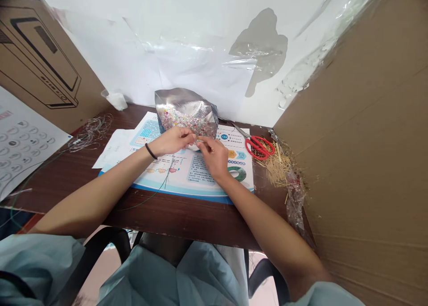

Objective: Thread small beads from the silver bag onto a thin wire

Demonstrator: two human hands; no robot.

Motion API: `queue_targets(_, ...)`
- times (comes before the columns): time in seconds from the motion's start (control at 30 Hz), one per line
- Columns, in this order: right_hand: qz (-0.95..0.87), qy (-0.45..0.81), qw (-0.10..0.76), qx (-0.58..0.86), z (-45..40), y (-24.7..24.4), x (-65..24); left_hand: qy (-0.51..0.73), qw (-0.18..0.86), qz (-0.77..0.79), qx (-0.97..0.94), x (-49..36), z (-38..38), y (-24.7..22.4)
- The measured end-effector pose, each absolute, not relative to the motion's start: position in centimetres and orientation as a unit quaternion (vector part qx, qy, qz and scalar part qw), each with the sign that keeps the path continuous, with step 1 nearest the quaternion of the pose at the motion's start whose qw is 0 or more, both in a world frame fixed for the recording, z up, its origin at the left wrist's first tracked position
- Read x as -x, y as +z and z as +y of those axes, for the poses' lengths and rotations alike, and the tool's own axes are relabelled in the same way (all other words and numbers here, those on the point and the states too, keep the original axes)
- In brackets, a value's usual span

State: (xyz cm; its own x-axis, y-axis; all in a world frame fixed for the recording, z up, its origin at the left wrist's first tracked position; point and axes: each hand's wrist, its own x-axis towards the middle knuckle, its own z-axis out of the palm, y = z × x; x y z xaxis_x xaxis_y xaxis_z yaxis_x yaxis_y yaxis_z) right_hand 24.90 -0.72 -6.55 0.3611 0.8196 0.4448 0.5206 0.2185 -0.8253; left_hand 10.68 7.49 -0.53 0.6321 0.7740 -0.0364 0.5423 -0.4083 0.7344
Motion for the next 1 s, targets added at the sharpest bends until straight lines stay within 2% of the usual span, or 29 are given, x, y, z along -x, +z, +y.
queue_targets(0.4,-0.602,0.133,0.519,0.592,-0.94,-6.46,-24.95,0.144,0.473,0.328,-0.805,-10.58,7.5,-0.24)
queue_targets(0.8,-0.623,0.127,0.456,0.623,-0.86,-6.53,-24.71,0.182,0.38,0.326,-0.846,-10.61,7.09,-0.43)
queue_targets(1.0,-0.627,0.131,0.443,0.627,-0.89,-6.44,-24.63,0.202,0.371,0.32,-0.848,-10.73,7.16,-0.98)
